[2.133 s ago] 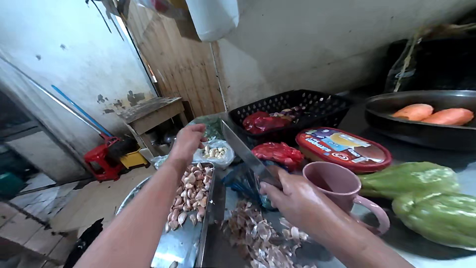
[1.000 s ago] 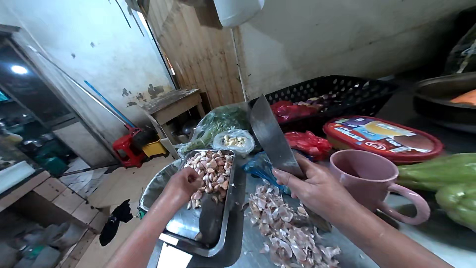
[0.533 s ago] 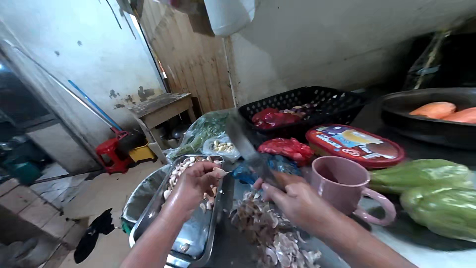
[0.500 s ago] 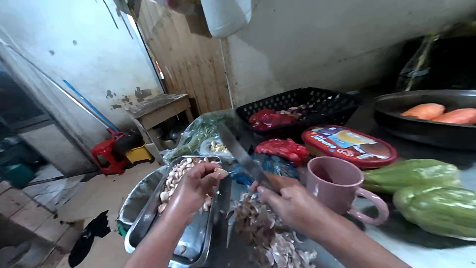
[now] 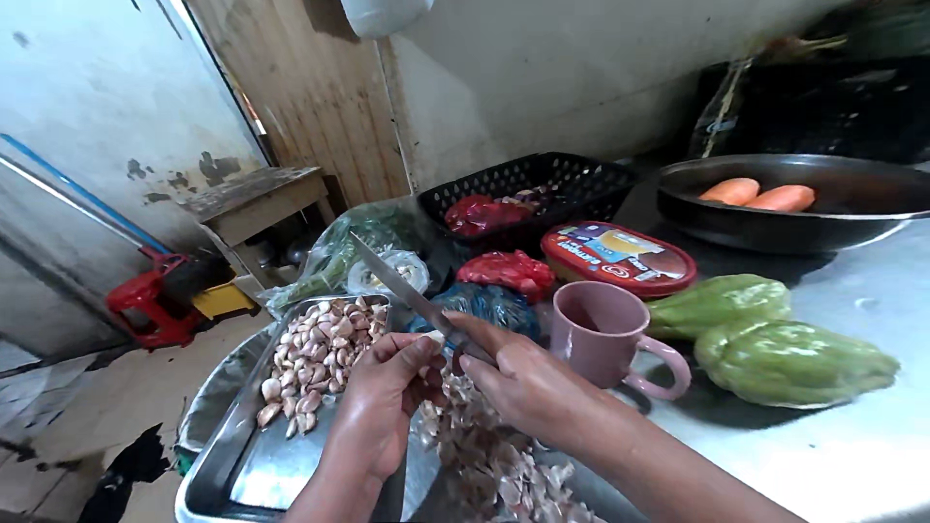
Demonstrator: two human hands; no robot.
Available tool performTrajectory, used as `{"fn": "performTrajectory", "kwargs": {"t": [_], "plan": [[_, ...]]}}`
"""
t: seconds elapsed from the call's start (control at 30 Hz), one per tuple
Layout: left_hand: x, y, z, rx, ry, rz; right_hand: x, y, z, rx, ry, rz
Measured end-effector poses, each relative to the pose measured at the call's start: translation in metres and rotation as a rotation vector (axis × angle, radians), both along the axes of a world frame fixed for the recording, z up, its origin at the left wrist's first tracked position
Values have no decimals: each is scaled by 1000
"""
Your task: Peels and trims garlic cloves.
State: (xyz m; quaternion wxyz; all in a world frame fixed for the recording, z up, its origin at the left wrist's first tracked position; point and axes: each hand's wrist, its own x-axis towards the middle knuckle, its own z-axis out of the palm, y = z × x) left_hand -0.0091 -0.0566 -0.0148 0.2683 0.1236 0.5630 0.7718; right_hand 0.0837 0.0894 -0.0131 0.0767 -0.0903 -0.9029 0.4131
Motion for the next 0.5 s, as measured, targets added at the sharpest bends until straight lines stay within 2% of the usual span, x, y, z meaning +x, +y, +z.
{"fn": "performTrajectory", "kwargs": {"t": [0.37,0.5], "plan": [[1,1,-7,87,-124,2,-3,-2,-4,107,-1,7],[6,4,-11,59,-56,-4,-3,-4,1,97,-52,-18]]}}
